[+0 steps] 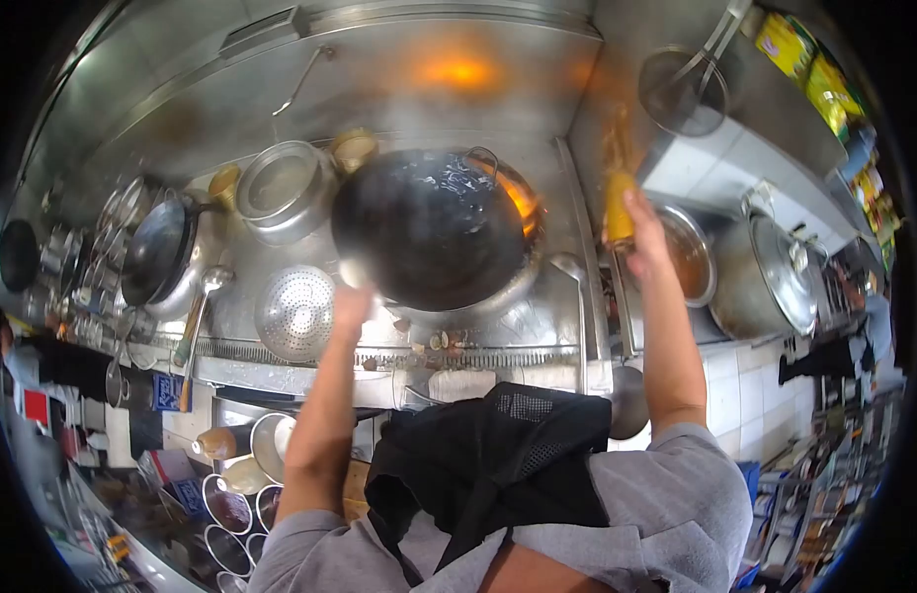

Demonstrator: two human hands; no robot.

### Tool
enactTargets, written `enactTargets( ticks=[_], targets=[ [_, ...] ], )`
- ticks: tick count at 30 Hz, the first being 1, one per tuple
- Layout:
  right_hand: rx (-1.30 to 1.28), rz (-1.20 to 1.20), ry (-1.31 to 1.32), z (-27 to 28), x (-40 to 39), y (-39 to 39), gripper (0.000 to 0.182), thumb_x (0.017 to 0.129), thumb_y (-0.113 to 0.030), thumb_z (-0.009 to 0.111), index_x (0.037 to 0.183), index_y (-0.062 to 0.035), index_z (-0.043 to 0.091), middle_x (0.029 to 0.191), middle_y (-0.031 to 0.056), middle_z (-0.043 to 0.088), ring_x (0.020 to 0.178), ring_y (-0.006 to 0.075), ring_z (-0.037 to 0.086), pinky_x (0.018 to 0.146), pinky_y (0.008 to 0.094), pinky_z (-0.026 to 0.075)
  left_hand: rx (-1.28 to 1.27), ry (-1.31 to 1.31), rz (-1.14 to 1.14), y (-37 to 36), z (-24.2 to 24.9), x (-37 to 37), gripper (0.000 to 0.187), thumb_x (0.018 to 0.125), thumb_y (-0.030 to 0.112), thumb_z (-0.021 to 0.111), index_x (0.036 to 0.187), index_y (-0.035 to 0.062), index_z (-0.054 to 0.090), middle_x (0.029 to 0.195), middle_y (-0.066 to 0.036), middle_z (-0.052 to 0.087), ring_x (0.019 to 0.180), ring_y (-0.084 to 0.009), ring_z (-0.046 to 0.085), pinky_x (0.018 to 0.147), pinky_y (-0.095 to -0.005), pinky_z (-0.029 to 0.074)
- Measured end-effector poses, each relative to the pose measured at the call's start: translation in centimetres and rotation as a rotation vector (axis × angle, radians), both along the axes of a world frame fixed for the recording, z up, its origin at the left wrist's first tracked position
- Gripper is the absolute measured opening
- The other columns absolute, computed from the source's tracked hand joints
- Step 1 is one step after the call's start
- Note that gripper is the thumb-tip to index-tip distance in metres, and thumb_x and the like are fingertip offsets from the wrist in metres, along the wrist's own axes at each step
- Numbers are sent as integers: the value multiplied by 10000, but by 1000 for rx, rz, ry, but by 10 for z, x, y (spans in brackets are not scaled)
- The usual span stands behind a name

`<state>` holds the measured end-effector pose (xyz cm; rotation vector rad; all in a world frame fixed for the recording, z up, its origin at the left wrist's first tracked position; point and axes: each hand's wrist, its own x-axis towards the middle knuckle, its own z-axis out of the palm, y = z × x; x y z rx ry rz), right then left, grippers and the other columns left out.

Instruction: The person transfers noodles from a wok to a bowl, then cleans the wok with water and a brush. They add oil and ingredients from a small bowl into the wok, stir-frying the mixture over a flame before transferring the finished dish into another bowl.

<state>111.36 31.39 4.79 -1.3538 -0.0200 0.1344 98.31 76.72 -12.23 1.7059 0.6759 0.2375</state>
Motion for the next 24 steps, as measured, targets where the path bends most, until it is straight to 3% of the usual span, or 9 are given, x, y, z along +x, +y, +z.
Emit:
enactTargets(
  ticks=[6,11,12,14,16,19,21,22,24],
  targets=[
    [-81,-27,-158,-2,100,114,721,953,-272,626,1544,-223,217,973,79,618,688,207,642,500,363,527,-320,44,-25,-108,-40,13,470,895,285,698,1164,-67,542,1028,-172,662,900,-235,642,764,-381,517],
    [-692,-215,-208,-218,175,235,589,963,-464,551,1485,-242,391,1111,161,672,807,319,694,614,453,578,-452,14,-57,-118,-40,12,478,910,277,694,1139,-91,494,999,-188,631,891,-235,627,768,-369,517],
    [-604,57,112,-260,164,257,577,968,-466,524,1469,-199,419,1175,189,654,895,345,691,733,454,567,-443,1,-48,-117,-49,13,490,912,280,694,1144,-93,477,1012,-197,624,902,-237,624,778,-368,516],
    [-1021,310,-223,-277,101,291,545,975,-392,556,1454,-153,456,1239,204,637,1106,336,626,919,413,493,-455,-16,-56,-113,-51,12,506,914,283,691,1164,-92,461,1038,-198,619,924,-235,620,791,-367,514],
    [-878,633,-305,-223,48,286,613,958,-426,581,1489,-167,416,1331,188,593,1153,321,610,973,400,471,-477,-31,-78,-115,-55,12,523,917,287,688,1185,-90,445,1064,-199,614,946,-232,617,805,-366,512],
    [-1244,1028,-142,-168,78,195,573,944,-438,596,1466,-242,463,1340,122,604,1209,270,576,1026,376,432,-487,-89,-88,-116,-52,16,559,917,286,684,1223,-103,424,1110,-214,604,988,-250,609,844,-370,502],
    [-1766,633,-361,-151,164,125,520,930,-562,527,1315,-224,618,1265,90,656,1154,254,620,969,412,483,-433,-64,-17,-118,-53,16,574,915,275,681,1244,-112,413,1126,-225,602,1002,-268,608,869,-379,494],
    [-1999,437,-103,-80,169,129,567,921,-609,486,1301,-211,625,1260,99,659,1172,288,614,977,438,480,-403,-77,10,-119,-60,17,575,911,266,682,1244,-115,410,1126,-233,601,1000,-281,609,879,-386,490],
    [-1759,-90,-34,-64,216,119,526,931,-560,481,1305,-215,612,1213,110,679,1147,329,628,945,455,505,-414,-61,9,-112,-61,18,572,911,263,681,1244,-115,411,1125,-227,601,999,-275,608,876,-383,490]
  ],
)
